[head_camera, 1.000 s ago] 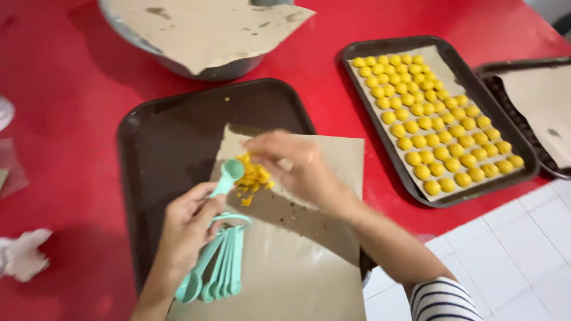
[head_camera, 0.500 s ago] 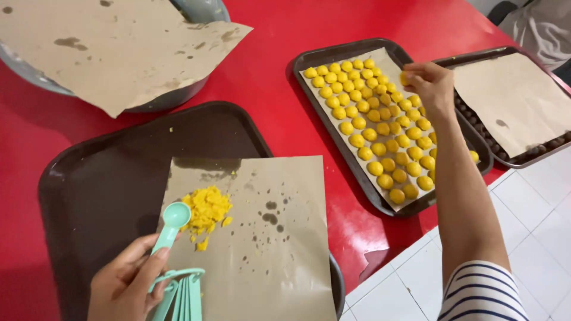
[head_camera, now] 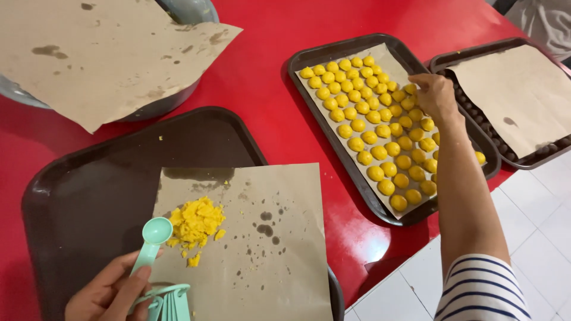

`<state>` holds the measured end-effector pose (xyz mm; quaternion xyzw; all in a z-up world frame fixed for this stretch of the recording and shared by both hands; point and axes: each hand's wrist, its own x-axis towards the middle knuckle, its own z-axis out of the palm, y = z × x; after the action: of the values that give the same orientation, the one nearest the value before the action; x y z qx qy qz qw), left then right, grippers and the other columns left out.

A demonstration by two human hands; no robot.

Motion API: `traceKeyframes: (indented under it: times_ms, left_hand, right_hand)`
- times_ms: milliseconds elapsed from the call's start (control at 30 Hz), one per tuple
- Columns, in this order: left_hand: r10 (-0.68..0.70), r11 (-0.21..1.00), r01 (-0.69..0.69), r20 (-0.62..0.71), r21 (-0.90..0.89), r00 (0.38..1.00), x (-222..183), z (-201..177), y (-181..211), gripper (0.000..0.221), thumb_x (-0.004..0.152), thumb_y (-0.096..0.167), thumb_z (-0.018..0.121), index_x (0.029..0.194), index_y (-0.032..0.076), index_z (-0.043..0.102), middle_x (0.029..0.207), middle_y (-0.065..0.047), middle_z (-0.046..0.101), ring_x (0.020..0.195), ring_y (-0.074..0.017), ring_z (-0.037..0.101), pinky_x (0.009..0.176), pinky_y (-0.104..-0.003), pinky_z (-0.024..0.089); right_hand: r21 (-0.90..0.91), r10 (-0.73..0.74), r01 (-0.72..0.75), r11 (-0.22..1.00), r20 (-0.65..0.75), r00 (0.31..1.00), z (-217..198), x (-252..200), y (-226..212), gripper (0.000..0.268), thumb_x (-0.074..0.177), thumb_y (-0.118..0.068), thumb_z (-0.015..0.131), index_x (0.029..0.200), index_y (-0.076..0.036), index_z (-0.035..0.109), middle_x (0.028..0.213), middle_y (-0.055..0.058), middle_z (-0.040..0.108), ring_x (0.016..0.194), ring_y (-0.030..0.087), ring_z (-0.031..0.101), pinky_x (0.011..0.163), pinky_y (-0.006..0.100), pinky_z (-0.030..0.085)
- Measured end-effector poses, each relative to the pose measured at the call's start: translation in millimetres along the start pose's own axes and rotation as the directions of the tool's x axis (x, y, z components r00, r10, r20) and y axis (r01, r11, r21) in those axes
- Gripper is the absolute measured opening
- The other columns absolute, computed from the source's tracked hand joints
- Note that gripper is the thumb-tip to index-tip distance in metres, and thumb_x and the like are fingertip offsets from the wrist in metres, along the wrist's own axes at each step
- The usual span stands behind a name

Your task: Shaping yellow cookie dough into small balls using a measuring spoon and placing them on a tray

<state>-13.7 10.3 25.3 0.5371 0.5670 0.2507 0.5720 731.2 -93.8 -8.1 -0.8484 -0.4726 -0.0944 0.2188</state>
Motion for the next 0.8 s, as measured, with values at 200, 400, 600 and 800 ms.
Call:
traceKeyframes:
  times_ms: [200,400,600,800]
  left_hand:
    - [0.0,1.0,0.0,-0.005,-0.007,1.0,-1,0,-2,0.032,0.096,0.011,0.065,0.123,0.012,0.083,0.059,-0.015,0.053,0.043,-0.021,0.041,0.043,-0.028,0.03]
    - [0.006,1.0,-0.006,-0.009,-0.01,1.0,-2,-1,-3,0.033,0.095,0.01,0.066,0.124,0.013,0.083,0.059,-0.014,0.053,0.044,-0.0204,0.04,0.044,-0.027,0.031]
    - [-0.072,0.996,0.07,-0.041,-0.054,0.997,-3,5,7,0.032,0.096,0.01,0.066,0.123,0.011,0.083,0.064,-0.013,0.049,0.049,-0.0194,0.037,0.045,-0.028,0.031]
    - [0.0,0.992,0.001,0.012,-0.128,1.0,-3,2,-4,0.023,0.094,0.02,0.068,0.112,0.011,0.079,0.064,-0.004,0.05,0.054,-0.0083,0.044,0.045,-0.023,0.038]
  right_hand:
    - [-0.015,0.103,-0.103,0.995,0.003,0.995,4,-6,23,0.039,0.084,-0.01,0.078,0.123,-0.008,0.077,0.097,0.011,0.076,0.092,0.025,0.071,0.087,0.038,0.053]
    - [-0.147,0.155,-0.161,0.976,-0.05,0.987,11,-2,32,0.029,0.084,-0.013,0.07,0.111,-0.01,0.08,0.095,0.015,0.076,0.09,0.04,0.07,0.079,0.051,0.052]
    - [-0.097,-0.045,0.038,0.995,-0.075,0.996,19,4,25,0.032,0.091,-0.013,0.069,0.122,-0.007,0.078,0.108,0.014,0.075,0.099,0.035,0.07,0.086,0.044,0.052]
    - [-0.367,0.043,0.003,0.93,0.117,0.992,25,25,48,0.027,0.098,-0.043,0.073,0.099,-0.016,0.078,0.085,0.017,0.076,0.073,0.035,0.071,0.061,0.046,0.05]
